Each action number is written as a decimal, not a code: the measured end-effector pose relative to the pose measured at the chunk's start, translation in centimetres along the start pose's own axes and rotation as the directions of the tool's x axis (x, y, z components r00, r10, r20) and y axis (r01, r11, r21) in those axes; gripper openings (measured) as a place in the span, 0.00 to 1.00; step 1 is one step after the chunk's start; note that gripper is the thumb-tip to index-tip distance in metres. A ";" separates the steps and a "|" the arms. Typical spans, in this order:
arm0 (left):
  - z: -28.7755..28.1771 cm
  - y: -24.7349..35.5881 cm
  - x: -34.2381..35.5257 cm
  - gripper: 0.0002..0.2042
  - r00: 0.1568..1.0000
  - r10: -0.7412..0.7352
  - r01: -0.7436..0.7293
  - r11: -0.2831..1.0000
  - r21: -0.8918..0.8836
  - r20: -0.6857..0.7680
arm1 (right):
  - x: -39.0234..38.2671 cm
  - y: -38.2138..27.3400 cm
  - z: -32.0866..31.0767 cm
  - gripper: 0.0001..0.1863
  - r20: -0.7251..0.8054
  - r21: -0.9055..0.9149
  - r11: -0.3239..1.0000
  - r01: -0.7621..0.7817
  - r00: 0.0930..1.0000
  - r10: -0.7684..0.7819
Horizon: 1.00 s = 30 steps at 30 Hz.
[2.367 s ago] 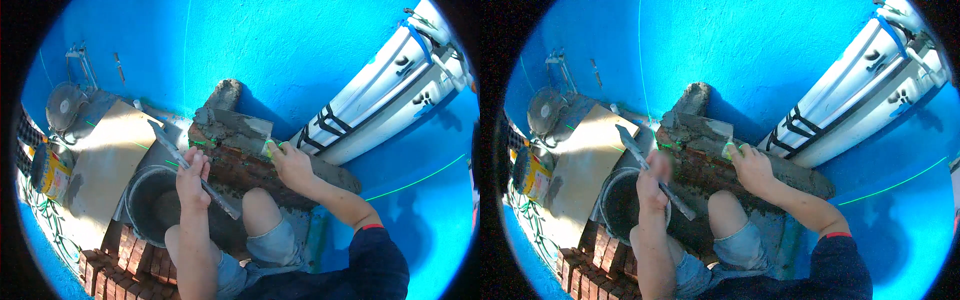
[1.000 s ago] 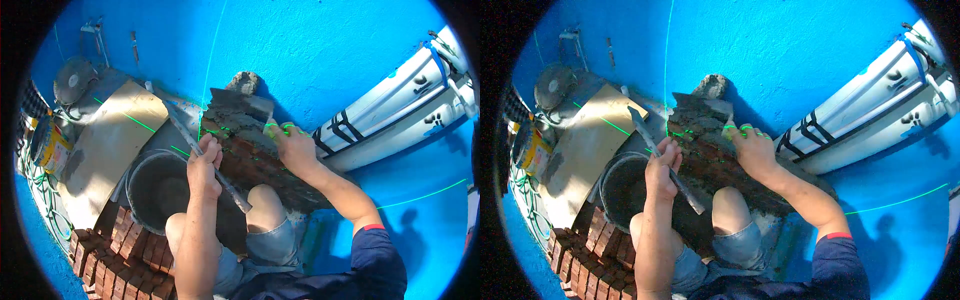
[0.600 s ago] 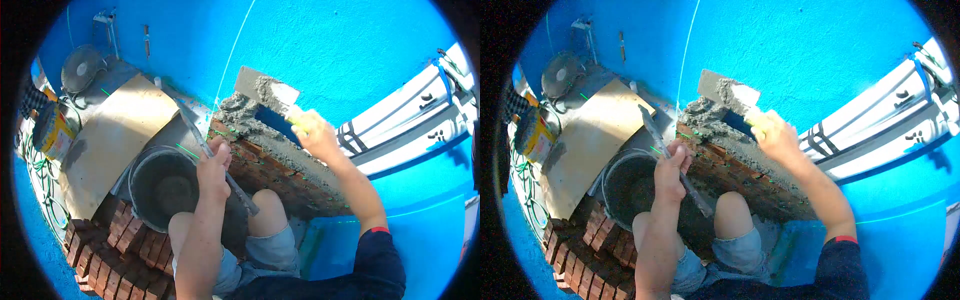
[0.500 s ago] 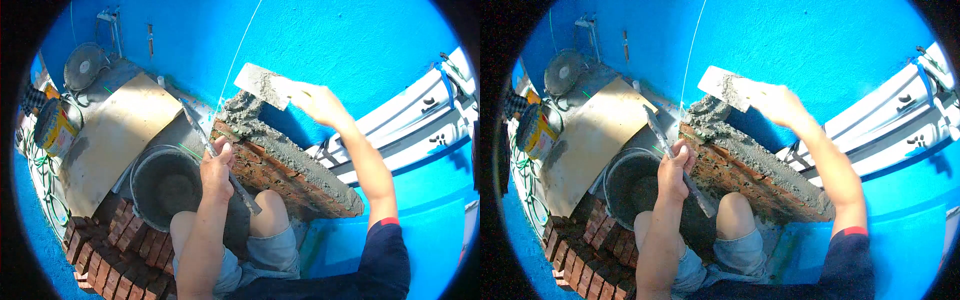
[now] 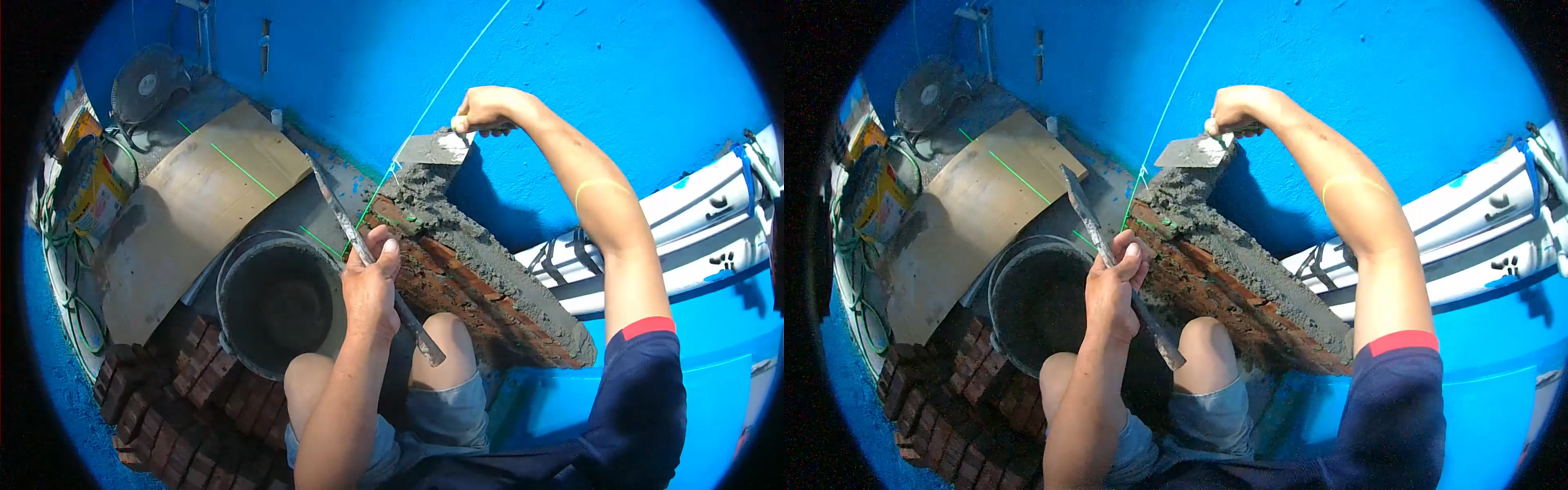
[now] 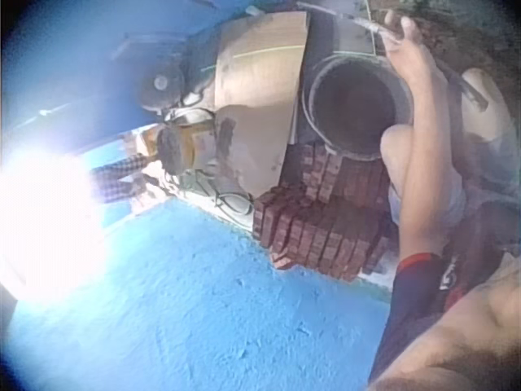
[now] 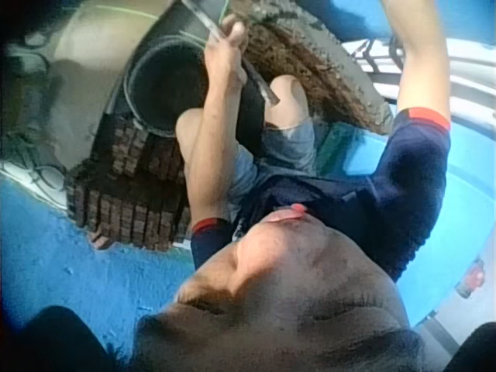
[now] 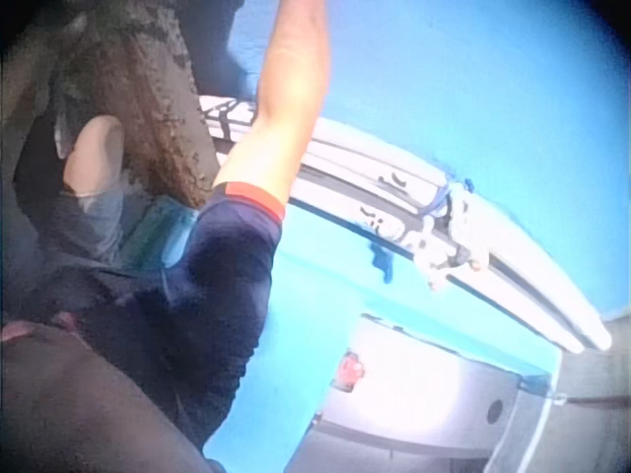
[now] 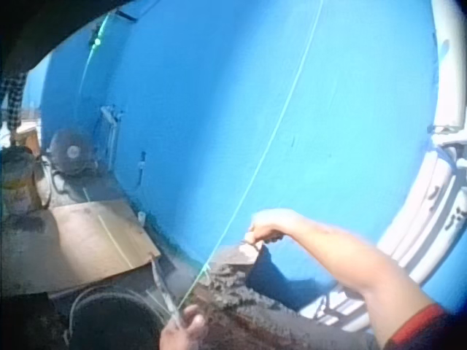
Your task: The person builds a small brick structure by applying mortar to bricks with a trowel and positioning them onto the wall, while also mixing mortar in a bucket.
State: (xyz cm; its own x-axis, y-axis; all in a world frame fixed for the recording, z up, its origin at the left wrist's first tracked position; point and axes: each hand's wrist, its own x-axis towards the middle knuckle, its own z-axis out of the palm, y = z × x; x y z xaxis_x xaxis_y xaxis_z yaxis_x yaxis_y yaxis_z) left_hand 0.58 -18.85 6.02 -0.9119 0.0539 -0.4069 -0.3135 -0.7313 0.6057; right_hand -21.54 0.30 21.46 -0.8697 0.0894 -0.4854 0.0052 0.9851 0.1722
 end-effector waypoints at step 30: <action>-0.5 0.7 0.7 0.17 1.000 0.002 -0.001 0.999 0.043 -0.013 | 2.9 1.2 2.0 0.18 0.283 0.588 0.806 -0.071 0.951 -0.123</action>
State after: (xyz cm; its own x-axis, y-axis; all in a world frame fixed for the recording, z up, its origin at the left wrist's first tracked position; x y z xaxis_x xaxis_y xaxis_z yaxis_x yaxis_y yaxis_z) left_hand -0.16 -19.69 5.83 -0.9088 0.0435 -0.4150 -0.3235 -0.7015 0.6350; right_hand -23.06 2.05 18.56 -0.6881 0.0055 -0.7256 0.3558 0.8741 -0.3308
